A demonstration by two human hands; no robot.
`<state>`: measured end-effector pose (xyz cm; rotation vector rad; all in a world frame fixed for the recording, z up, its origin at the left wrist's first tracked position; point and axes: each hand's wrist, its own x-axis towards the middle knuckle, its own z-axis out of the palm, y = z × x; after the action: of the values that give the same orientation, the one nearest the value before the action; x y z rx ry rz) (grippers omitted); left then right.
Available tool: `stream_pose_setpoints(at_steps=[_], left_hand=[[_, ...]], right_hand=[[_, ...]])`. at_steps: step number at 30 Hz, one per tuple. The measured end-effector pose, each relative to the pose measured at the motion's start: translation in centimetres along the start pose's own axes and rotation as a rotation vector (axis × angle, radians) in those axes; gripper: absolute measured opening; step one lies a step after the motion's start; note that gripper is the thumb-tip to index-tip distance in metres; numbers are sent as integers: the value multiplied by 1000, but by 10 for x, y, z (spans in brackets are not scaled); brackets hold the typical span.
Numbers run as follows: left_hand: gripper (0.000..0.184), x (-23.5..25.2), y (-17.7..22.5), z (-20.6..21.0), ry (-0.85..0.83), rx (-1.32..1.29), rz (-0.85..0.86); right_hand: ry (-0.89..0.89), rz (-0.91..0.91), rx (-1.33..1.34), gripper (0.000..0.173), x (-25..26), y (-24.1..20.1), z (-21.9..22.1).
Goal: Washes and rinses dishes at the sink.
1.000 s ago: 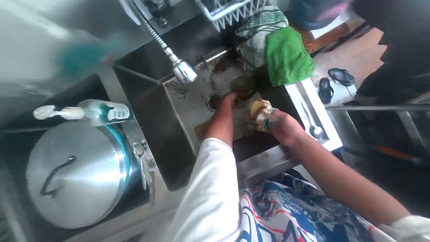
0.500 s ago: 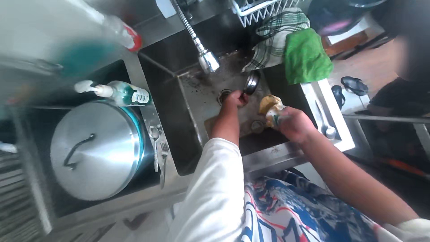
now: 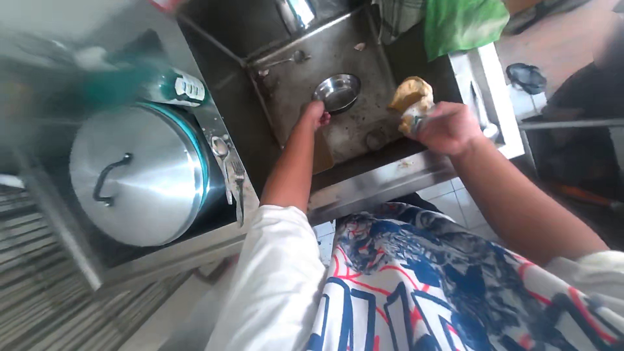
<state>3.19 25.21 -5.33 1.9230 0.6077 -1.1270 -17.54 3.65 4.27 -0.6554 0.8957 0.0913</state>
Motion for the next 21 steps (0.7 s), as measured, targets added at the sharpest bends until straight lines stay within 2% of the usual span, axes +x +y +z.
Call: stream_pose_setpoints(at_steps=[6,8,11,14,16,18,21], left_hand=[[35,-73,3,-25,282,723,386],[38,-84,-1,-30,364,899,457],[43,-96,-4,-36,445,1105,507],[45,-110,-6,-43,495,1189,529],[45,-122,-6,-48,525,1173,542],[46,-137,-5,-52,545,1150,549],[45,-155,-6,-52,594,1144,571]], right_hand=[[-334,-144,-37,38,6,-2,-14],[-311,-129,33,38,5,-4,-8],[-208,-20,57,51,0,-10,8],[-111,51,-14,41,3,-9,21],[-49,16,-118,34,2,-8,26],[-51,-63,-288,40,0,-6,25],[-161,-200,-573,51,1,-6,19]])
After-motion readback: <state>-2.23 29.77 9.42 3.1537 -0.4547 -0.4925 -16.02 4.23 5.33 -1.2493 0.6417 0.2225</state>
